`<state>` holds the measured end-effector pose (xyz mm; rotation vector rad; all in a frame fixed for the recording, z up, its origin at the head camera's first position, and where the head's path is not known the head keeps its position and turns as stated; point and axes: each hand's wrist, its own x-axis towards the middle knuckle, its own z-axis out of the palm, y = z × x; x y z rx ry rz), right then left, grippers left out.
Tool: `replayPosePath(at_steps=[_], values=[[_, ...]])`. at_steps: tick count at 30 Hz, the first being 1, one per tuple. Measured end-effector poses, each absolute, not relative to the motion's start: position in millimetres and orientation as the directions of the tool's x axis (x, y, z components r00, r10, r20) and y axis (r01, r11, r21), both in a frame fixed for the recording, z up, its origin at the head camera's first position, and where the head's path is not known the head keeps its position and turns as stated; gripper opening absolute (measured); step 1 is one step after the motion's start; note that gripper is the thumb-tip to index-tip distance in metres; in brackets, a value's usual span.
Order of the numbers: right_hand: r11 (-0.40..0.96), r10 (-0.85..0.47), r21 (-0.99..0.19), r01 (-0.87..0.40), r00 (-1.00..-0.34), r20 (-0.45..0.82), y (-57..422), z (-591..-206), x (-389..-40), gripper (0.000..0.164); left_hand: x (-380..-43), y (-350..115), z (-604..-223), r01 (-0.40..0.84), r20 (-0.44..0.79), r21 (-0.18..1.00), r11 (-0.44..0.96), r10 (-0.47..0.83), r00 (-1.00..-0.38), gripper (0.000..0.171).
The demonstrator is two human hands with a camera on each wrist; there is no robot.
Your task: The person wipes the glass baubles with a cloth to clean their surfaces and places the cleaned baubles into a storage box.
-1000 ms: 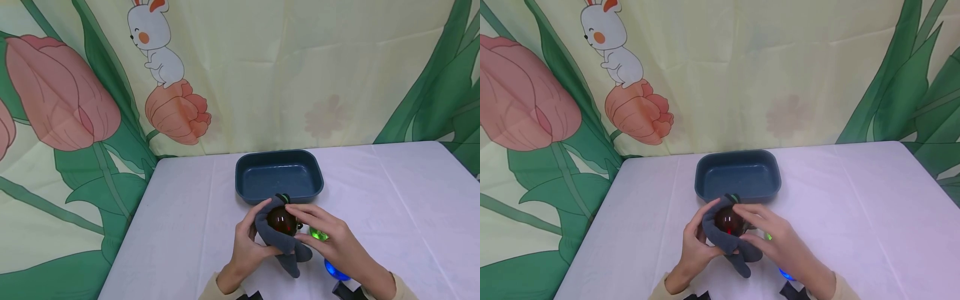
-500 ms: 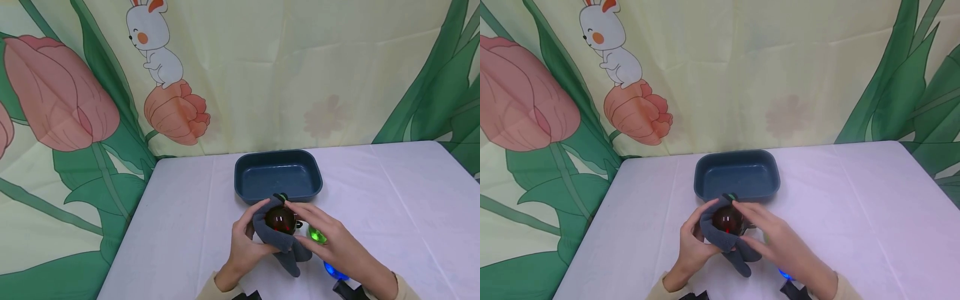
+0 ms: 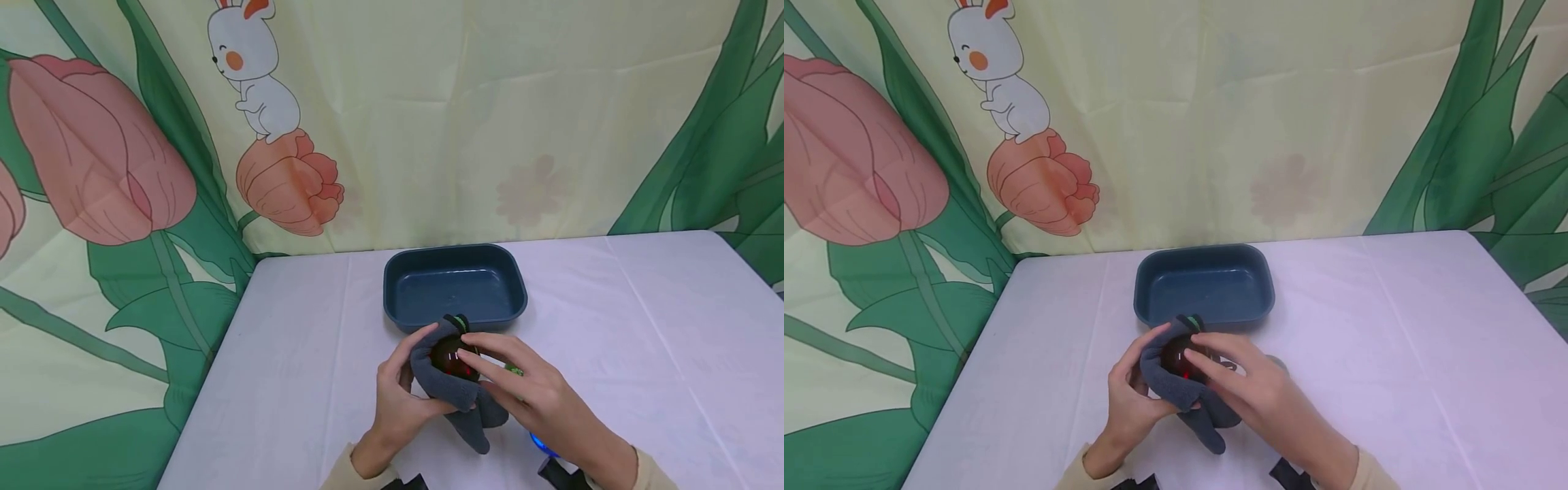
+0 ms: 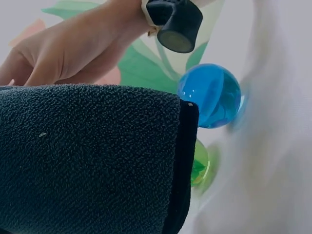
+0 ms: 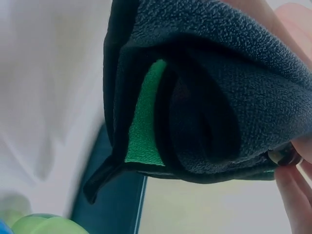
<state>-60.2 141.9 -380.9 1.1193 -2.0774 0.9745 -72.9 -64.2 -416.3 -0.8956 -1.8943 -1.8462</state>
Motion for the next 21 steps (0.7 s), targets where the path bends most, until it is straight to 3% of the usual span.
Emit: replayPosePath(at_steps=[4,9,11,21], values=[[0.381,-0.445,-0.387,-0.84,-0.533,0.719,143.9,-380.1,-58.5,0.046,-72.6,-63.3,-416.4,0.644,0.639,0.764,-0.046,0.201,-0.743,0.092],[0.348,-0.403,-0.65,-0.675,-0.734,0.547,146.7,-380.4,-54.6,0.048,-70.7,-63.2,-416.5,0.646,0.638,0.763,-0.032,0.205,-0.743,0.095],[0.322,-0.379,-0.721,-0.614,-0.781,0.496,146.5,-380.3,-54.0,0.054,-70.0,-63.2,-416.2,0.648,0.639,0.761,-0.03,0.206,-0.741,0.095],[0.386,-0.408,-0.717,-0.58,-0.805,0.431,151.2,-372.6,-52.5,0.068,-69.8,-62.4,-415.4,0.632,0.627,0.773,-0.053,0.209,-0.75,0.087]])
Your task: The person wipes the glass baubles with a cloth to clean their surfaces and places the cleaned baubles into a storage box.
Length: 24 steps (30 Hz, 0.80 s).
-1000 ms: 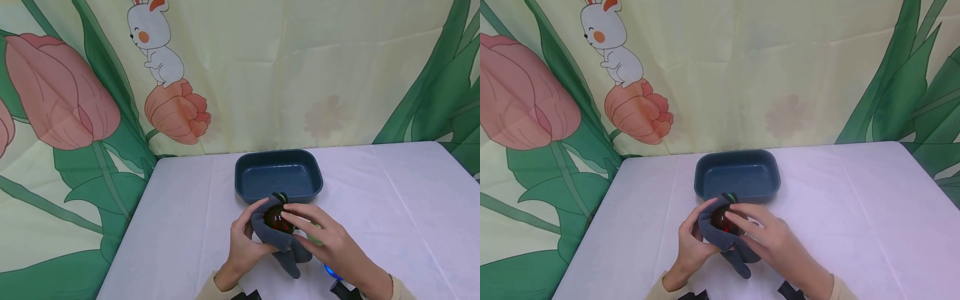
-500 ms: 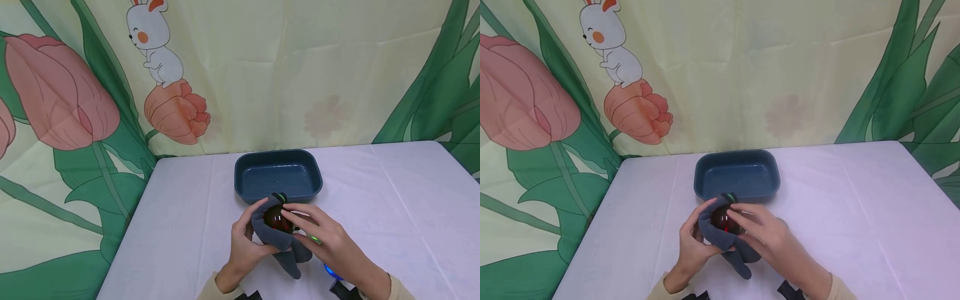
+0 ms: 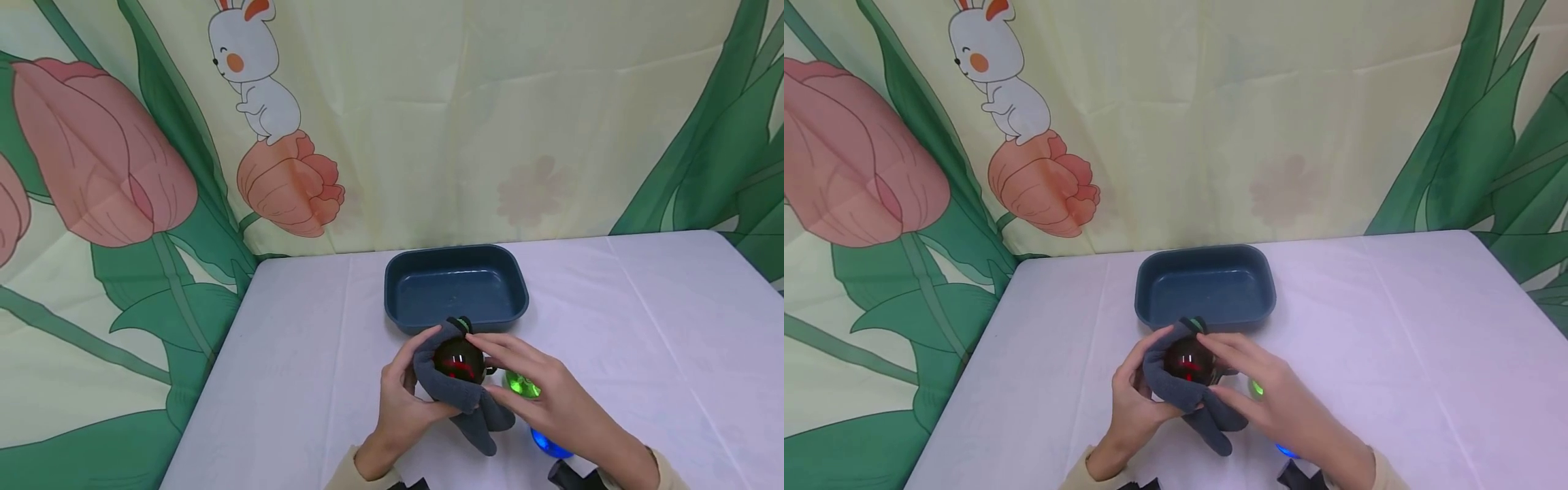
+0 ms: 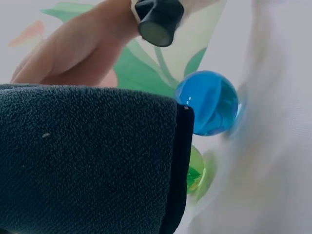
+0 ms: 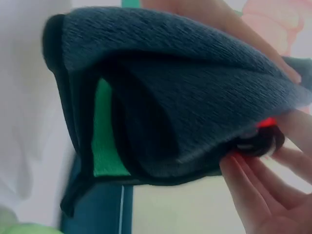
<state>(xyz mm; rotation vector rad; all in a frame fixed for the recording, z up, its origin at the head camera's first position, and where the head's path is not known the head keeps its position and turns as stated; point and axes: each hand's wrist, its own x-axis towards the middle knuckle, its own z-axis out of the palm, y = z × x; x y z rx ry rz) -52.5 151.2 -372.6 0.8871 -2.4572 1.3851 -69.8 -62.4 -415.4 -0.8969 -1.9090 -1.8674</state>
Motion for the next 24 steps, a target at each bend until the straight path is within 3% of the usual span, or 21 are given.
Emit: replayPosePath(at_steps=[2,5,12,24], values=[[0.416,-0.416,-0.674,-0.61,-0.787,0.456,153.1,-370.4,-52.7,0.07,-69.9,-62.4,-415.3,0.63,0.626,0.774,-0.052,0.208,-0.752,0.087],[0.434,-0.422,-0.61,-0.663,-0.748,0.513,155.1,-368.8,-53.5,0.058,-70.0,-62.5,-415.2,0.624,0.621,0.779,-0.055,0.204,-0.757,0.087],[0.366,-0.475,-0.54,-0.758,-0.651,0.592,154.0,-371.6,-56.5,0.049,-69.9,-61.0,-415.3,0.645,0.642,0.761,-0.063,0.207,-0.738,0.089],[0.404,-0.467,-0.53,-0.745,-0.666,0.581,153.2,-374.7,-56.0,0.052,-67.1,-57.9,-416.4,0.628,0.622,0.778,-0.038,0.192,-0.759,0.097]])
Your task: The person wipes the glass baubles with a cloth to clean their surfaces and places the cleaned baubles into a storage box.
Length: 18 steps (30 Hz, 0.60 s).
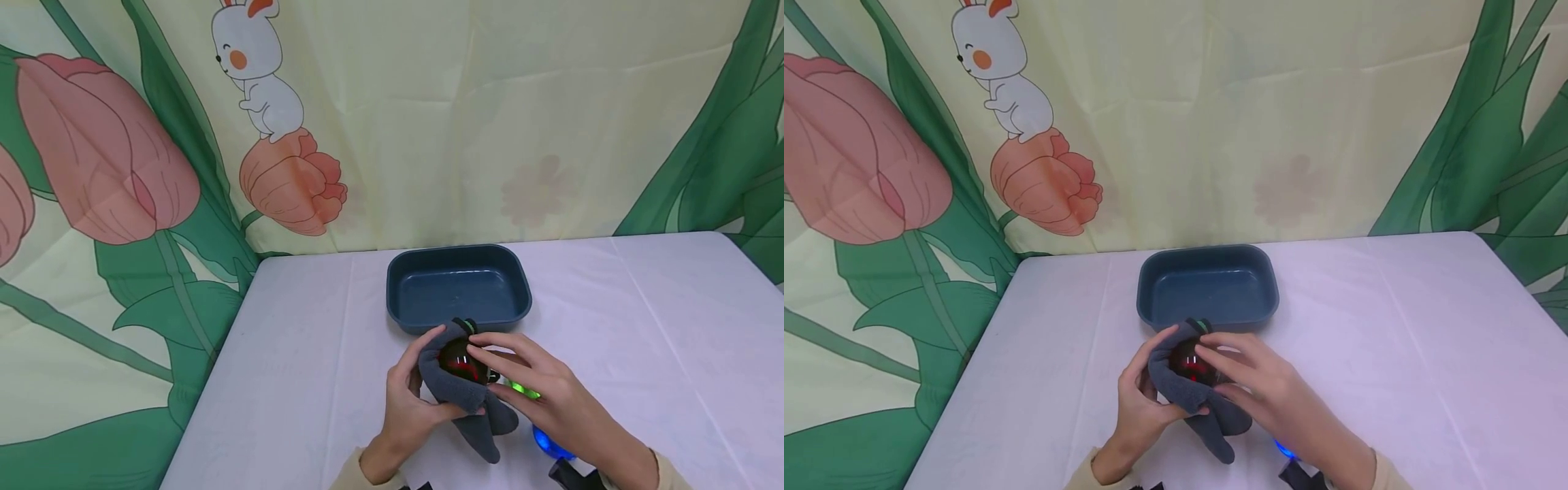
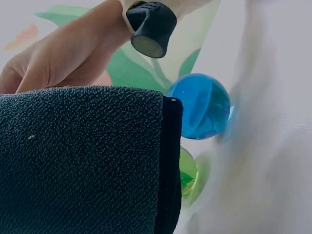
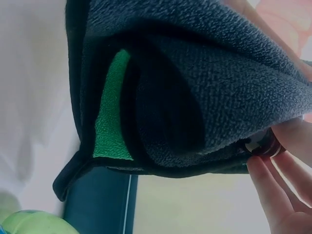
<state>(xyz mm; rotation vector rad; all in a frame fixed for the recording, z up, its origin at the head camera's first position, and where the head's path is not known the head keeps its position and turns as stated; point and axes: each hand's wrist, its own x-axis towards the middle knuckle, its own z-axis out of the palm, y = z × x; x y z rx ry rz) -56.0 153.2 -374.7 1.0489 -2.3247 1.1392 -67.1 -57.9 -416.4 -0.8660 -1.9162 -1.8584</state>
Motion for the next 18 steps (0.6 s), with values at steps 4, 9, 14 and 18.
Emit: replayPosePath(at_steps=[4,9,14,18], values=[[0.396,-0.463,-0.534,-0.747,-0.664,0.587,152.1,-374.1,-55.1,0.052,-66.1,-57.2,-416.5,0.629,0.622,0.777,-0.025,0.183,-0.762,0.096],[0.366,-0.438,-0.609,-0.704,-0.708,0.554,152.8,-374.1,-53.3,0.047,-65.0,-57.2,-415.4,0.64,0.631,0.768,-0.012,0.181,-0.754,0.095],[0.294,-0.4,-0.73,-0.617,-0.773,0.493,152.7,-375.7,-53.1,0.064,-65.0,-56.7,-414.8,0.663,0.651,0.749,-0.005,0.192,-0.734,0.098],[0.271,-0.373,-0.76,-0.591,-0.792,0.483,151.3,-377.5,-53.4,0.064,-65.5,-56.8,-415.1,0.662,0.651,0.749,-0.012,0.194,-0.734,0.096]])
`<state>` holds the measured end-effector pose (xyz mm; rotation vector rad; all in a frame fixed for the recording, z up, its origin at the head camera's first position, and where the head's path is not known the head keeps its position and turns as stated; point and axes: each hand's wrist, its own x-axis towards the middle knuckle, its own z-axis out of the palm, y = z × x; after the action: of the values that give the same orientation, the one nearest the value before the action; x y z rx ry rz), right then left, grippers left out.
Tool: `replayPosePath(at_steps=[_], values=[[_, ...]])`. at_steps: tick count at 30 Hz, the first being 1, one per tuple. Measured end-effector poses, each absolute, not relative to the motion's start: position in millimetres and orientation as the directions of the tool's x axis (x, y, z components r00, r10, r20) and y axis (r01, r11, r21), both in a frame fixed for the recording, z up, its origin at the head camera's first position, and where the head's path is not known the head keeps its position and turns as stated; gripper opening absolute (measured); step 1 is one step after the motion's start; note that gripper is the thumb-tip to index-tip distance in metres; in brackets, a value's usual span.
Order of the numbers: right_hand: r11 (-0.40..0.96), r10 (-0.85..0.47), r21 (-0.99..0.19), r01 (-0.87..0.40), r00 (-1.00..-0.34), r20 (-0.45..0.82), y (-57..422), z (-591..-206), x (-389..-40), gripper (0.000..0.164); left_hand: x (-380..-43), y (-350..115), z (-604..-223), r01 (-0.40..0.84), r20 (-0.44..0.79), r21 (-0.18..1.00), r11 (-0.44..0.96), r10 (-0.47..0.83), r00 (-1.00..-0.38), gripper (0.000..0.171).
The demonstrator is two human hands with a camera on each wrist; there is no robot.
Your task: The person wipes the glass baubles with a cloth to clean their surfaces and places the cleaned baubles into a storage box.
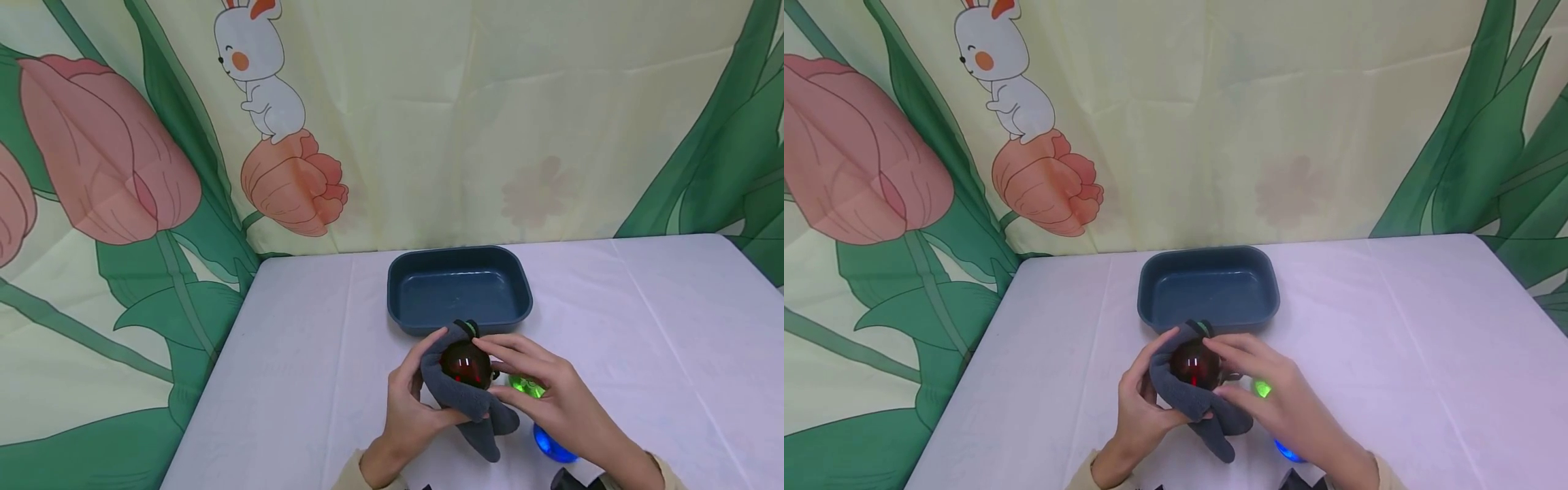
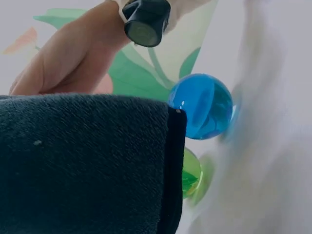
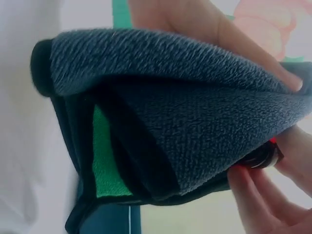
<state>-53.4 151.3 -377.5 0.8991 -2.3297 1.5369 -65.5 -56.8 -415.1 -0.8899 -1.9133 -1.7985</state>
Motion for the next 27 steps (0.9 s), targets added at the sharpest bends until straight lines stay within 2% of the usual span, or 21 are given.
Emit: replayPosePath(at_steps=[8,9,12,14,19,27], values=[[0.395,-0.366,-0.663,-0.636,-0.771,0.522,149.4,-376.3,-51.2,0.075,-68.8,-59.8,-418.3,0.627,0.625,0.776,-0.058,0.201,-0.754,0.09],[0.401,-0.371,-0.648,-0.648,-0.761,0.532,149.4,-375.0,-50.6,0.073,-69.0,-59.9,-418.5,0.625,0.622,0.778,-0.06,0.202,-0.756,0.089],[0.403,-0.402,-0.612,-0.68,-0.733,0.549,149.8,-371.4,-49.8,0.052,-69.7,-60.1,-419.1,0.615,0.614,0.786,-0.063,0.2,-0.764,0.088],[0.388,-0.426,-0.593,-0.705,-0.708,0.563,149.5,-370.4,-50.3,0.046,-70.0,-59.9,-419.6,0.608,0.608,0.791,-0.071,0.197,-0.769,0.087],[0.373,-0.451,-0.57,-0.732,-0.68,0.578,148.8,-371.4,-52.6,0.051,-70.3,-59.7,-420.3,0.599,0.605,0.795,-0.097,0.192,-0.773,0.087],[0.352,-0.45,-0.527,-0.774,-0.634,0.629,151.7,-372.4,-54.4,0.047,-68.1,-58.7,-418.5,0.557,0.563,0.825,-0.093,0.211,-0.799,0.087]])
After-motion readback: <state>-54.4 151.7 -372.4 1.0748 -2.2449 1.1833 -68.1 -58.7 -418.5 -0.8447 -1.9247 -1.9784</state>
